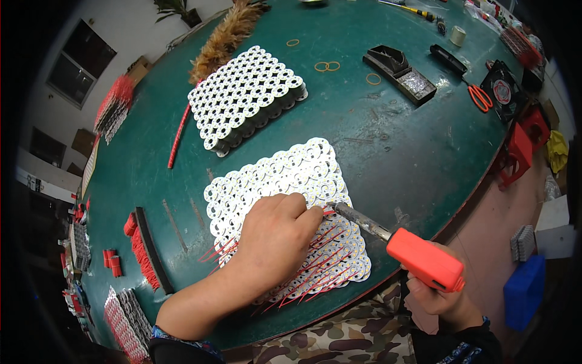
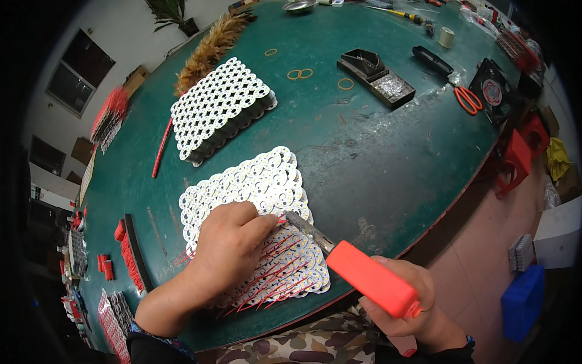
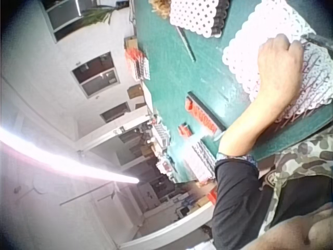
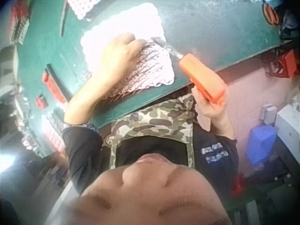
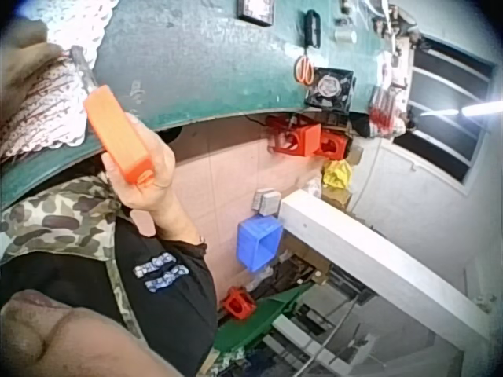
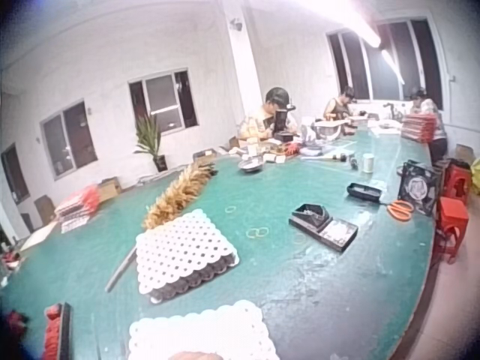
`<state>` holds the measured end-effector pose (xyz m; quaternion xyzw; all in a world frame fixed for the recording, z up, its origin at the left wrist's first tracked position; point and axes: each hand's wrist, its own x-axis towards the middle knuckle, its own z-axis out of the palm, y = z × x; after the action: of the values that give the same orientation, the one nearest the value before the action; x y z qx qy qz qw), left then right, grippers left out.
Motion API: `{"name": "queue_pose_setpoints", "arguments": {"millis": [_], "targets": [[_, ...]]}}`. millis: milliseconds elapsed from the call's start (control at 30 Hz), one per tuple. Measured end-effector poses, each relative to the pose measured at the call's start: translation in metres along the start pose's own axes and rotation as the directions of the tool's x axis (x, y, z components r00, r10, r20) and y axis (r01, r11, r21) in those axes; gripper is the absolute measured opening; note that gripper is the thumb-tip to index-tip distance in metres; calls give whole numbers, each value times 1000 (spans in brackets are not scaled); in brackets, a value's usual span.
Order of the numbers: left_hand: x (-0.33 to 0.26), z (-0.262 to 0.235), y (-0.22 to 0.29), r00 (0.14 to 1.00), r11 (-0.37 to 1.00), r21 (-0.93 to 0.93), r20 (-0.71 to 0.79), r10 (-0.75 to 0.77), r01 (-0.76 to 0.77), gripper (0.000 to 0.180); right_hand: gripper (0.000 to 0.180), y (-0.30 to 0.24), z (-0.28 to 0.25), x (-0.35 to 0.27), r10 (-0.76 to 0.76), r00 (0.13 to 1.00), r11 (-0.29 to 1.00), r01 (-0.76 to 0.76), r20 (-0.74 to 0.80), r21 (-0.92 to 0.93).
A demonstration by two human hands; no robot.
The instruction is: The person solders red wires onto round LED circuit boards using a soldering iron, taking wires from a bundle on the table.
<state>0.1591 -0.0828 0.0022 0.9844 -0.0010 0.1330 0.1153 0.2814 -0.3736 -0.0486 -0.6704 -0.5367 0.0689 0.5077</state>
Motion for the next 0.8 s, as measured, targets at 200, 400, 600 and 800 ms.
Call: {"name": "queue_pose_setpoints", "arguments": {"millis": [200, 400, 600, 800], "targets": [[2, 0, 1, 1000, 1000, 18, 27, -7, 6, 13, 57, -2, -1, 1, 18, 1000, 1000, -18, 8, 11], [3, 0, 0, 999, 1000, 25, 31, -16, 15, 23, 56, -4, -2, 2, 15, 1000, 1000, -15, -7, -18], [4, 0, 1, 999, 999, 45, 37, -28, 27, 24, 55, -9, -5, 8, 55, 998, 998, -55, 28, 13], [3, 0, 1, 999, 999, 42, 28, -30, 28, 24, 49, -6, -6, -1, 90, 996, 996, -90, -13, 11]]}}
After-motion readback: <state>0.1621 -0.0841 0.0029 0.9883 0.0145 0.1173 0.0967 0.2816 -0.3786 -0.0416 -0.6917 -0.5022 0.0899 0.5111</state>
